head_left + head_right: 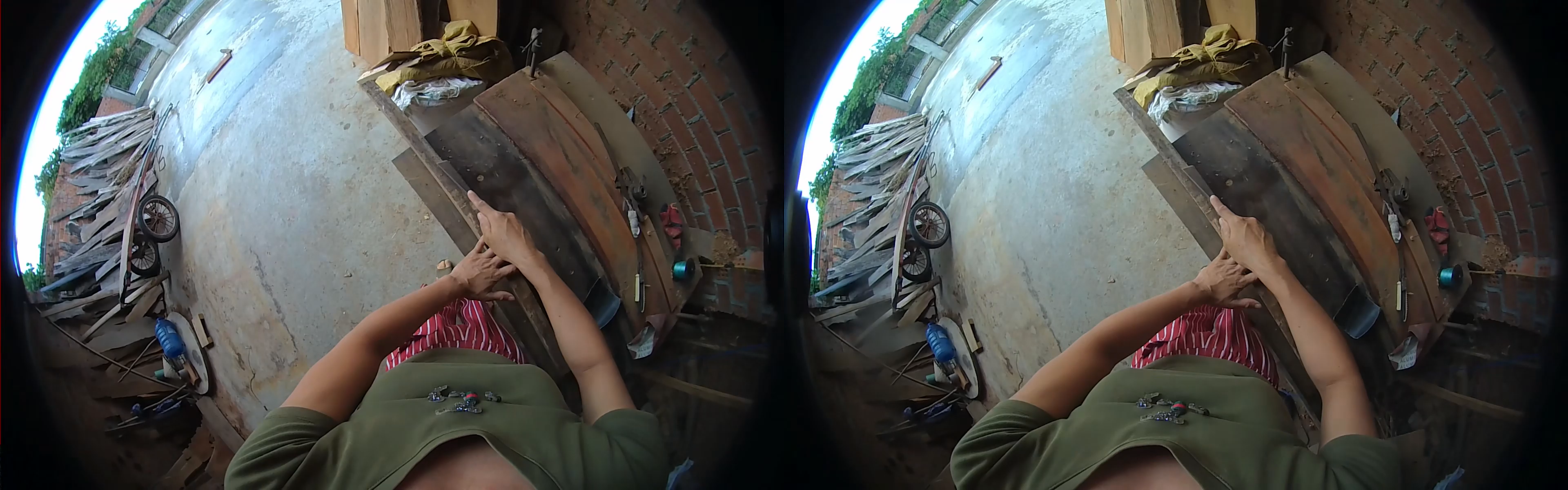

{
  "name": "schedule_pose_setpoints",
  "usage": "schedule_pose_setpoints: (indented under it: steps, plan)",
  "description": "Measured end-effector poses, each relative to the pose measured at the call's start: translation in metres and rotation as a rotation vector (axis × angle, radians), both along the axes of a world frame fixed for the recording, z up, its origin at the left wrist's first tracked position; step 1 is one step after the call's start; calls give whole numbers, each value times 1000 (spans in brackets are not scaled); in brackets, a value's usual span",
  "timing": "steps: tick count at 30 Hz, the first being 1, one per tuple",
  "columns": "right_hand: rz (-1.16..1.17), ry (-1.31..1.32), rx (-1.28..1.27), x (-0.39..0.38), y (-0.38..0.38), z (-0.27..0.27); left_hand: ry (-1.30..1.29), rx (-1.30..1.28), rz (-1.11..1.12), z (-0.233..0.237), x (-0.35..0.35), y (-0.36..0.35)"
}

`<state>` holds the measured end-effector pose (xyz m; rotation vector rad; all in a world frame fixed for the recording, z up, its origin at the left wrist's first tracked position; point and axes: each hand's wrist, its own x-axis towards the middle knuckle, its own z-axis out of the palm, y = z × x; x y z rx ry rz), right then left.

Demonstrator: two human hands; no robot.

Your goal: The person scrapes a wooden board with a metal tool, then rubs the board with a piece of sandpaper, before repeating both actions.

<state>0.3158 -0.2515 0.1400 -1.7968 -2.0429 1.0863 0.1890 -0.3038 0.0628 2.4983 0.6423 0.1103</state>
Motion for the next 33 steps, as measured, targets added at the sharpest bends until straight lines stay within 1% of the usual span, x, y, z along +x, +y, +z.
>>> schedule_pose_setpoints:
  steps: [2,3,4,5,6,7,8,10,11,12,13,14,15,17,18,21,23,25,27,28,30,31,33]
  plan:
    - [0,1,26,-15,20,-1,-27,-9,-5,1,2,0]
    - [4,6,58,-22,36,-4,-13,62,-8,5,3,1]
    - [2,11,60,-30,53,-14,4,132,-11,7,2,2]
    - [5,39,125,-39,69,-31,9,132,-12,5,2,0]
    - [8,65,191,-46,76,-29,-46,178,6,4,2,0]
    - [10,66,195,-45,75,-28,-103,226,24,4,2,0]
    - [7,34,166,-42,70,-27,-102,230,27,3,2,0]
    - [17,-1,141,-36,51,-12,-30,97,-3,6,2,1]
    - [20,-26,90,-29,38,-4,-34,101,12,5,1,1]
    - [23,-52,38,-27,34,0,-20,39,8,4,1,1]
    - [34,-56,40,-30,42,-1,-8,-25,0,3,1,0]
    - [39,-83,47,-34,52,-4,-32,66,-6,1,2,1]
    - [41,-108,56,-39,63,-8,-34,67,-2,-1,2,0]
    - [38,-73,105,-55,100,-23,-176,194,23,-4,2,1]
    - [30,-41,150,-62,109,-21,-215,213,38,-4,3,1]
    - [58,-56,143,-57,101,-15,-280,199,42,-4,3,1]
    - [70,-108,97,-46,75,-6,-274,189,41,-5,1,0]
    - [86,-163,46,-44,72,-4,-270,175,46,-2,1,2]
    - [66,-88,45,-49,82,-7,-198,144,9,0,0,3]
    - [59,-87,46,-57,95,-12,-197,144,2,-1,1,2]
    - [35,-58,168,-78,127,-23,-247,159,30,-4,1,2]
    - [33,-55,167,-82,133,-25,-243,158,28,-3,1,3]
    - [38,-64,180,-90,138,-29,-142,59,-9,1,-1,3]
